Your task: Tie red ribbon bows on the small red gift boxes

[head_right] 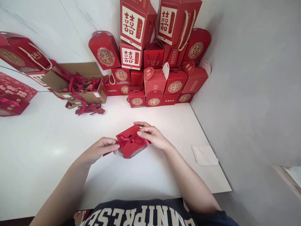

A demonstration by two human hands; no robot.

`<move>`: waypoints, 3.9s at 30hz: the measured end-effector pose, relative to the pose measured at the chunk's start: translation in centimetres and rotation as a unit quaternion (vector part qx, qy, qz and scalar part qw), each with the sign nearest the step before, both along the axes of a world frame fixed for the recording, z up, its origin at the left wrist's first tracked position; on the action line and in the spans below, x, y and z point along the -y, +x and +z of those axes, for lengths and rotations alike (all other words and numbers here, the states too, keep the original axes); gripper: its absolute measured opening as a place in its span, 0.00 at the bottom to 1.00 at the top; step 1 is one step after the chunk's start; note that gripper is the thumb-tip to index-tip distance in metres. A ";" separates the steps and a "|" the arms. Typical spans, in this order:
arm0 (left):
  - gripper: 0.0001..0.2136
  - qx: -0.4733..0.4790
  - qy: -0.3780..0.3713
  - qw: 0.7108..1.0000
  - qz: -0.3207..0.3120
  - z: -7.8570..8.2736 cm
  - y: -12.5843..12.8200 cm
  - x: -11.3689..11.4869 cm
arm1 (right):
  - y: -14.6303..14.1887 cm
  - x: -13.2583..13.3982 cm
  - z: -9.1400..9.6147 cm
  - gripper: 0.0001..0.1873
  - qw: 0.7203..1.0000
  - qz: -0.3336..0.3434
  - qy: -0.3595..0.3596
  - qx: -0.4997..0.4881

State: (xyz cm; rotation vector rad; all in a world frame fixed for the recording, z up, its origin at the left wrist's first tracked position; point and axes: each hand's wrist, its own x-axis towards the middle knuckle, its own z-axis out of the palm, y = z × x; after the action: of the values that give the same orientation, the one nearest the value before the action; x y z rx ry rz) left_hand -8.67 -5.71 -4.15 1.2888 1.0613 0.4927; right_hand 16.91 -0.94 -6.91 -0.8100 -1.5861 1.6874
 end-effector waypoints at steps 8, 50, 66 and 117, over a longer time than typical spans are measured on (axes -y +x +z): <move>0.15 0.039 -0.021 0.999 0.001 -0.4 -0.3 -0.1 | -0.3 0.2 0.3 0.24 0.998 -0.031 0.051 0.033; 0.05 -0.288 0.633 0.716 0.061 -0.2 2.0 2.2 | -0.3 0.8 0.4 0.13 0.994 -0.030 0.090 0.048; 0.08 -0.314 0.585 0.747 0.026 0.3 2.3 0.8 | -0.3 0.7 0.2 0.13 0.994 -0.037 0.088 0.048; 0.11 -0.357 0.689 0.628 -0.052 0.2 0.4 0.2 | -2.3 -2.8 0.5 0.13 0.999 0.049 0.019 -0.007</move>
State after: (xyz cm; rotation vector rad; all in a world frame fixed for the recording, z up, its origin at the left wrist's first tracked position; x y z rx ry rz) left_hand -8.32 -5.86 -3.92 3.1169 1.1893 0.7662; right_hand 14.63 1.82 -6.38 -0.7097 -1.6666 1.7212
